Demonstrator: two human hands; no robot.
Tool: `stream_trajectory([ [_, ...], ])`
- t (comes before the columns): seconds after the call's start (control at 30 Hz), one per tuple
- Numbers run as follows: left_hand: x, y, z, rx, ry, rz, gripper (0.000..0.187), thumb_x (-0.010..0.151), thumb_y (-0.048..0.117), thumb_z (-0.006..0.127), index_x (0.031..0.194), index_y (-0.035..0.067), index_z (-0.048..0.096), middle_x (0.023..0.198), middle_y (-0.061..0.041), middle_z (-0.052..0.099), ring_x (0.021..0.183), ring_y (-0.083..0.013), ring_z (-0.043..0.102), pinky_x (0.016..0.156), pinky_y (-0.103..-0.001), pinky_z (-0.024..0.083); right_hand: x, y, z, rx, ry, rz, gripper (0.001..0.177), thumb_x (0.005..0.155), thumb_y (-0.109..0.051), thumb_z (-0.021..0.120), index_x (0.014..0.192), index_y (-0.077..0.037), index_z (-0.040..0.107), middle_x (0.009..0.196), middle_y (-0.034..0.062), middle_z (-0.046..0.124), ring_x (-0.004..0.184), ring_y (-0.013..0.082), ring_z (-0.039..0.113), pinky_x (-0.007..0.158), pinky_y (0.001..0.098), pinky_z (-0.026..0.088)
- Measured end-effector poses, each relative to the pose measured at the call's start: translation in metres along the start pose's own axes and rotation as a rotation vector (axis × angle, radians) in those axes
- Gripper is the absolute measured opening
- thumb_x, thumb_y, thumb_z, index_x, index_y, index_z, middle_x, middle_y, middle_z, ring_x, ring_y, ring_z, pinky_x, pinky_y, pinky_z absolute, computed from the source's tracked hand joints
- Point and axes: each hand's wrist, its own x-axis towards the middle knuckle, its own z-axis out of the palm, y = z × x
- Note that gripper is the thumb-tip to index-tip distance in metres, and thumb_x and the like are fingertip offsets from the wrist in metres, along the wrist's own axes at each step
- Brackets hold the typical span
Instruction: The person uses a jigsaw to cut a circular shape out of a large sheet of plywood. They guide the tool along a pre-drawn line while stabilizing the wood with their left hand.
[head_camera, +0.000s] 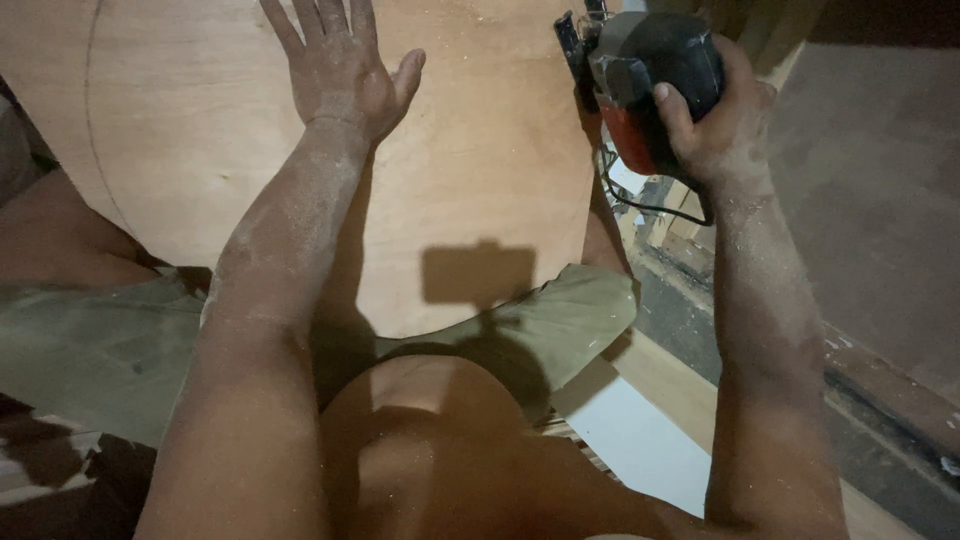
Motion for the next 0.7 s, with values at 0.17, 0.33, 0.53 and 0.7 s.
stream_trajectory([
  [0.17,-0.002,0.002,-0.002,0.019,-0.025,-0.001,0.106,0.12,0.084,0.033,0.183,-0.001,0.035,0.179,-0.044,0.037,0.164,-0.0631,0.022,0.129,-0.081,-0.002,0.005,0.001,0.0,0.008,0.036,-0.086,0.057,0.123,-0.041,0.075,0.155,0.005,0.065,0.122,0.0298,0.081,0.108,0.0503,0.082,0.084,0.0539,0.065],
  [0.33,-0.001,0.002,-0.001,-0.078,-0.015,0.001,0.104,0.118,0.08,0.041,0.18,-0.003,0.037,0.176,-0.046,0.04,0.161,-0.0633,0.023,0.127,-0.082,-0.002,0.008,0.005,-0.001,-0.063,0.006,0.022,0.057,0.118,-0.039,0.081,0.155,0.001,0.066,0.123,0.0286,0.079,0.109,0.0503,0.077,0.089,0.0581,0.059],
  [0.53,0.0,0.001,-0.003,-0.074,-0.002,0.012,0.104,0.119,0.081,0.04,0.179,-0.004,0.039,0.173,-0.047,0.042,0.16,-0.0638,0.026,0.127,-0.081,-0.001,0.014,0.005,-0.002,-0.009,0.012,-0.078,0.057,0.121,-0.035,0.082,0.159,0.003,0.062,0.128,0.0303,0.079,0.111,0.0509,0.08,0.087,0.0563,0.065],
  [0.7,-0.003,0.001,-0.01,-0.068,0.006,0.012,0.105,0.117,0.08,0.045,0.18,-0.004,0.035,0.175,-0.047,0.041,0.161,-0.0635,0.026,0.127,-0.081,-0.001,0.015,0.008,0.0,-0.064,-0.012,0.02,0.06,0.118,-0.041,0.079,0.159,-0.001,0.061,0.129,0.0295,0.078,0.114,0.0535,0.073,0.095,0.0626,0.055],
])
